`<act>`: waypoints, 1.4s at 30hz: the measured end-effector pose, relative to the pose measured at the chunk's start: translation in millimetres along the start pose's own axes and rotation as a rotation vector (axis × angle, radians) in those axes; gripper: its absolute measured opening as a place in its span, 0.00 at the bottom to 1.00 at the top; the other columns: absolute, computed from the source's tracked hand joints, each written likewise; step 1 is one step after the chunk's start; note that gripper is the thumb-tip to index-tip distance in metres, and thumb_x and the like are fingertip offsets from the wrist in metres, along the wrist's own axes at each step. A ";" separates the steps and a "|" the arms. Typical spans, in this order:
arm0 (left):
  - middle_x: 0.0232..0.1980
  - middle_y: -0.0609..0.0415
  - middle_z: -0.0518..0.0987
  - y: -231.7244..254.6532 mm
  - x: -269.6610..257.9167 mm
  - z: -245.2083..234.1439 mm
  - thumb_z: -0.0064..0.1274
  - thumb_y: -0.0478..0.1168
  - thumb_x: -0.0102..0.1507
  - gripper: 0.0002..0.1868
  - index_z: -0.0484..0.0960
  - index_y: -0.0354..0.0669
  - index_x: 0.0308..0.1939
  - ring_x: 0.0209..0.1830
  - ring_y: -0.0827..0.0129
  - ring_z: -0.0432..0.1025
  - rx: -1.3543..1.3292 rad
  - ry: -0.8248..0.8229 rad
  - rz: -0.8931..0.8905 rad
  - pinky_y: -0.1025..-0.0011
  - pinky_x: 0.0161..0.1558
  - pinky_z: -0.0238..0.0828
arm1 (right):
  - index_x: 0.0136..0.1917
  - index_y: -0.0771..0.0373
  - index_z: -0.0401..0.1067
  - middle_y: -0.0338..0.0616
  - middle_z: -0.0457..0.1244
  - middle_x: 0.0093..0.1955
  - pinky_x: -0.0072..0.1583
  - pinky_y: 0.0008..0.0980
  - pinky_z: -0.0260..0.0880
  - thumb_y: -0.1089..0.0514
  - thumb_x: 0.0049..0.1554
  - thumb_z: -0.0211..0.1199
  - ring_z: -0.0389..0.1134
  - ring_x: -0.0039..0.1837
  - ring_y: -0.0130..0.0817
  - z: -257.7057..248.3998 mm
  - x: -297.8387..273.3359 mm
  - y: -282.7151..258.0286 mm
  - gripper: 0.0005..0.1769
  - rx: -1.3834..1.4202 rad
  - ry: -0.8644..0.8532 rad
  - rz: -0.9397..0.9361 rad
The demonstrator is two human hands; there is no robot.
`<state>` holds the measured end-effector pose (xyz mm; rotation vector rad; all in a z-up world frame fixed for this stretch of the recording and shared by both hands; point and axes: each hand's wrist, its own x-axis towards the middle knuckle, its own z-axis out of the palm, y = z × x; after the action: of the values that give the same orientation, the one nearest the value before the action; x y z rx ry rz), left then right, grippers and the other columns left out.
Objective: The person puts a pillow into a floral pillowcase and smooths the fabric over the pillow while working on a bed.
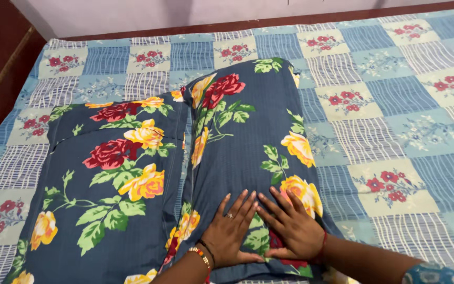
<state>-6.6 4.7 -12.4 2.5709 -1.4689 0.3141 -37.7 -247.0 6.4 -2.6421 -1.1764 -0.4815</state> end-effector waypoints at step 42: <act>0.45 0.52 0.79 19.8 -23.8 36.3 0.60 0.41 0.59 0.08 0.82 0.45 0.40 0.49 0.54 0.75 -0.651 -0.656 0.283 0.58 0.48 0.72 | 0.55 0.60 0.80 0.54 0.73 0.49 0.57 0.43 0.71 0.34 0.58 0.61 0.74 0.53 0.50 61.3 -127.7 167.0 0.28 0.220 -0.269 1.374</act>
<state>-31.8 5.5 -52.9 1.9938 -1.7344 -0.9103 20.1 -424.7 -107.8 -2.5996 0.6436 0.2563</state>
